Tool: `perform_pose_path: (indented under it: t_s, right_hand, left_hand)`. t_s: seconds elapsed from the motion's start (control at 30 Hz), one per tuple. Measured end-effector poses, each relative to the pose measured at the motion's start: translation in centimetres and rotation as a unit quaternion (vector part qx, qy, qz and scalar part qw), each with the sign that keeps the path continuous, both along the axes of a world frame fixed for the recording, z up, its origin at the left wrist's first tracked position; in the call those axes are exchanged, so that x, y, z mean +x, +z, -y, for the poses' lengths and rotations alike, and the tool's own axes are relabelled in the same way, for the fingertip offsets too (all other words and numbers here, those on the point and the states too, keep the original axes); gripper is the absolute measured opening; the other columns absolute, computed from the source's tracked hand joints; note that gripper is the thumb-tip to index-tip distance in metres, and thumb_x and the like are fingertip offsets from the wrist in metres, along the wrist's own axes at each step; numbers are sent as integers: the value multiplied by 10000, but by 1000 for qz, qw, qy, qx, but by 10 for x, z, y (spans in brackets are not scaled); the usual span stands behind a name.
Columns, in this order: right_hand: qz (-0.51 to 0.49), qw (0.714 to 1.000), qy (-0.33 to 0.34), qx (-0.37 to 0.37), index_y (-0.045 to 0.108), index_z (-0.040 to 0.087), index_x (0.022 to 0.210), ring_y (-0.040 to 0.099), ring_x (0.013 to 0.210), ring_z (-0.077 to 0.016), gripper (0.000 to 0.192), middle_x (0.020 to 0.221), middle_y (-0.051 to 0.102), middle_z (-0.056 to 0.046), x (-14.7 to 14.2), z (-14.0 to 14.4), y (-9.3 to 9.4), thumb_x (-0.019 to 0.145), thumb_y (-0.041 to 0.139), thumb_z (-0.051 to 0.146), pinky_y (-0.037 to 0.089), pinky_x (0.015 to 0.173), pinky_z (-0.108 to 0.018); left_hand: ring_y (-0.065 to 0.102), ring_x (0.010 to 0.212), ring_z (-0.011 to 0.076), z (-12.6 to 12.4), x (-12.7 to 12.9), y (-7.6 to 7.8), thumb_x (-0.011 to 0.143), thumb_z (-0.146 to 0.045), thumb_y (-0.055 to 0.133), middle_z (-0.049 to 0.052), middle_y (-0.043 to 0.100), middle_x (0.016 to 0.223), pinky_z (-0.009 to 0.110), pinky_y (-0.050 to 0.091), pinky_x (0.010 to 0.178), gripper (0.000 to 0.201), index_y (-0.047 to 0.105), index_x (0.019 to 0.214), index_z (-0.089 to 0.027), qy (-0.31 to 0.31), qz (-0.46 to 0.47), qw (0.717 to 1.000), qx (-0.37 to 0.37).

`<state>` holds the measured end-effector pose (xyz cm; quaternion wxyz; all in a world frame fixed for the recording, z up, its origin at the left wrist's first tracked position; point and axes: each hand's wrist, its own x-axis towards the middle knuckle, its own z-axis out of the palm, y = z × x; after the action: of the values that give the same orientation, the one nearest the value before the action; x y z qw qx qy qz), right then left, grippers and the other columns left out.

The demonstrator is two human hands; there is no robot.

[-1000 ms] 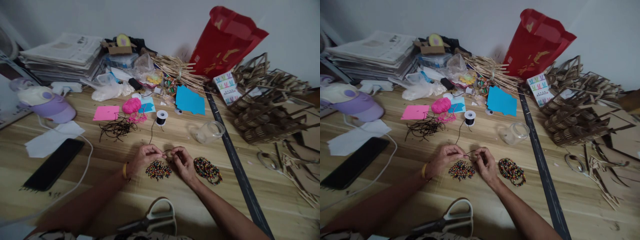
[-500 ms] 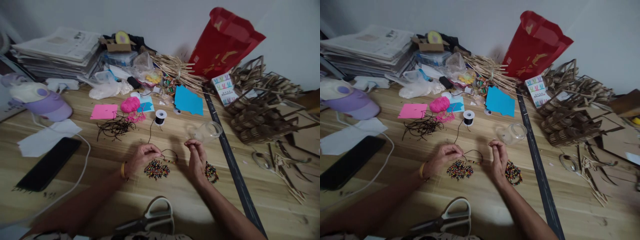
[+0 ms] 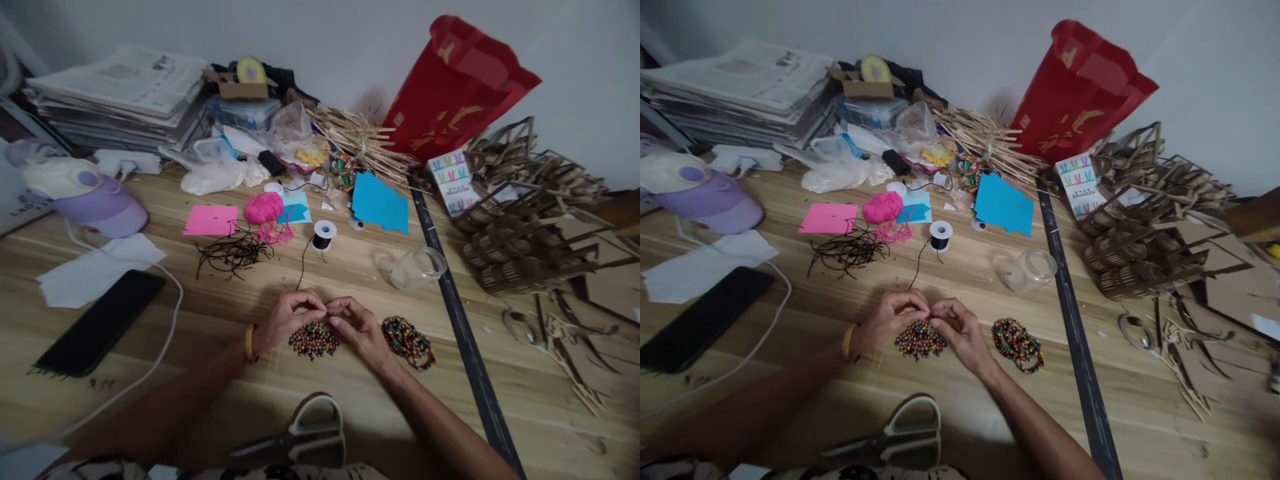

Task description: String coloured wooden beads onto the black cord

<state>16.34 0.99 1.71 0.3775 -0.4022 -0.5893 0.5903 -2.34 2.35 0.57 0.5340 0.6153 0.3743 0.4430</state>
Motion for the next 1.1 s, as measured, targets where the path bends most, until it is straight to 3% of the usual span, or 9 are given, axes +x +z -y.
perform_pose_path:
  t_s: [0.23,0.4,0.7,1.1]
  right_hand:
    - [14,1000,-8,26,643,188,847,591,719,-143,190,775,642,-24,3,-3,-8,825,649,376,492,661,-269]
    - [61,992,-4,109,666,200,851,605,817,-169,121,846,651,-40,6,-6,-8,852,626,314,479,747,-297]
    - [116,965,9,237,669,227,892,600,851,-196,95,856,651,-65,10,-6,-12,886,579,258,496,750,-348]
    - [119,966,-9,230,678,225,864,600,796,-191,118,830,653,-59,9,-4,-14,886,578,283,491,708,-338]
  left_hand:
    - [610,737,153,1,1,1,789,-237,669,62,668,763,258,460,708,123,688,746,-124,1,-28,999,44]
    - [615,746,155,2,2,1,793,-224,664,68,674,775,263,464,727,117,693,745,-121,-5,-41,998,52]
    - [614,755,154,3,3,0,799,-214,655,65,658,771,261,466,726,113,686,750,-118,-4,-55,997,52]
    - [616,737,152,2,4,-2,798,-244,655,64,674,767,263,475,722,133,687,738,-130,-8,-62,997,54]
